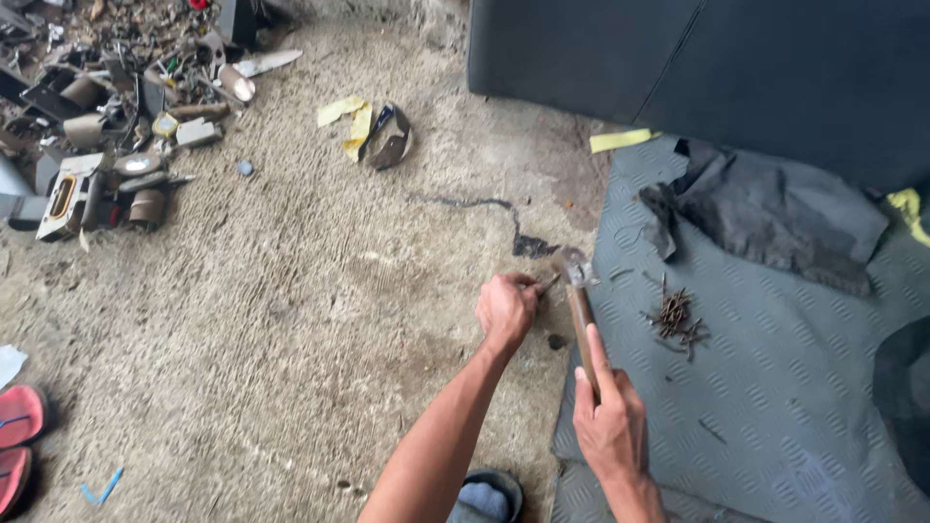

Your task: The person picks up bent nails from a pile and straightens them by tapping them with a hammer on the floor.

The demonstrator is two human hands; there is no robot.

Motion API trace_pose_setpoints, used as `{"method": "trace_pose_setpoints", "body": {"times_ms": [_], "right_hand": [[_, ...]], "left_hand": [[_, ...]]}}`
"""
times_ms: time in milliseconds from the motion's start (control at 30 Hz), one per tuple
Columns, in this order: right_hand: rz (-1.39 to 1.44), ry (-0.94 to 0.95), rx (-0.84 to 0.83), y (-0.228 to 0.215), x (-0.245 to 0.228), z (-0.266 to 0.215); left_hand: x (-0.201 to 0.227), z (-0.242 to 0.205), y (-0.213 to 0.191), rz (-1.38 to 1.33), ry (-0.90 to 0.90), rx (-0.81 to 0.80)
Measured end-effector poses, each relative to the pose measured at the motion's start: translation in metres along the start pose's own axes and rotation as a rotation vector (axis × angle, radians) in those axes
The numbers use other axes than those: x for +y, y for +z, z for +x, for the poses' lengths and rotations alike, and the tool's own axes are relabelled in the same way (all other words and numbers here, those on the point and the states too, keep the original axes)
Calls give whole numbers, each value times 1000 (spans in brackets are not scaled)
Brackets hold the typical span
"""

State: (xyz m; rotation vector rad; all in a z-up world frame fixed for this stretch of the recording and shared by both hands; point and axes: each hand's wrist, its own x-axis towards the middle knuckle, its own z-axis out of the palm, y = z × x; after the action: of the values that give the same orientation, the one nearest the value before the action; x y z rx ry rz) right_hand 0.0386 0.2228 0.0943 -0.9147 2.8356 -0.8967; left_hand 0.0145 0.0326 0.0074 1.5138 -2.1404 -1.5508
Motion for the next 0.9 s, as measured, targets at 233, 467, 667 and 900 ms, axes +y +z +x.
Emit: {"method": "trace_pose_setpoints", "body": {"times_ms": [233, 467, 667, 900], "right_hand": [[37, -42, 14, 6, 7, -3], [25, 111, -33, 7, 4, -3], [72, 83, 82, -6, -5, -5], [83, 84, 72, -16, -10, 3]], "left_hand": [[10, 2, 3, -18, -80, -32], [12, 1, 3, -24, -93, -86], [5, -1, 2, -5, -80, -42], [9, 1, 4, -34, -123, -62]]}}
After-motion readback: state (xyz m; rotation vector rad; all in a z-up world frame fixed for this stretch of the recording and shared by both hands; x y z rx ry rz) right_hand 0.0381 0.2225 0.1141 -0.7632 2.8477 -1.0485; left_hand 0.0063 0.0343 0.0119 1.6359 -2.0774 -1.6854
